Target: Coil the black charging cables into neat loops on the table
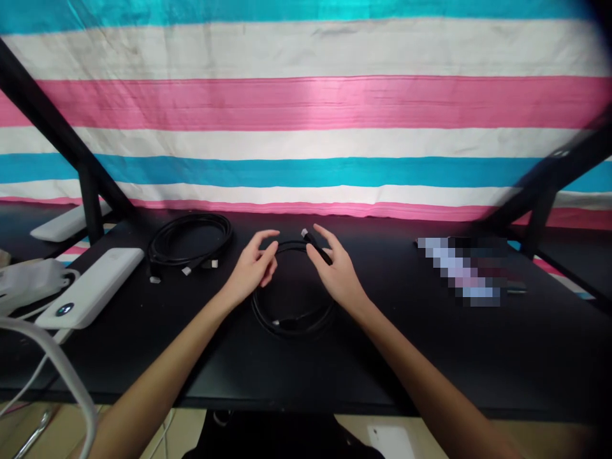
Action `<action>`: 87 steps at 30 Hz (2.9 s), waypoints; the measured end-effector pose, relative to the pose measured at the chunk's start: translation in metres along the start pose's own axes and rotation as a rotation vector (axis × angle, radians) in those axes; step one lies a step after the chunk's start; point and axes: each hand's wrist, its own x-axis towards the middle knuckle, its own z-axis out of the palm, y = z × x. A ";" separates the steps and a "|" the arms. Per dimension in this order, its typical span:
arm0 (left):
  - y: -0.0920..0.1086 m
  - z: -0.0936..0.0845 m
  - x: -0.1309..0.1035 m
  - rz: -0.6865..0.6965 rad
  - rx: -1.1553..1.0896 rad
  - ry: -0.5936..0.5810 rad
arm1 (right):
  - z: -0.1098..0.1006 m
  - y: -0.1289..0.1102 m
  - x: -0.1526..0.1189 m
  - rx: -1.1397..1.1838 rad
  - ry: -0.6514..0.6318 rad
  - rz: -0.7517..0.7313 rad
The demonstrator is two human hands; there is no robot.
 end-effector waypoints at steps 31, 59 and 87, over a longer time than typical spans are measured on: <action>-0.013 -0.009 0.005 -0.123 0.155 0.127 | 0.011 0.005 -0.001 0.187 -0.149 0.184; 0.001 -0.002 -0.005 -0.343 -0.383 0.113 | -0.011 0.035 0.032 0.421 -0.051 0.350; -0.018 0.051 0.042 0.341 0.879 0.139 | -0.038 0.053 0.047 -0.100 0.383 -0.035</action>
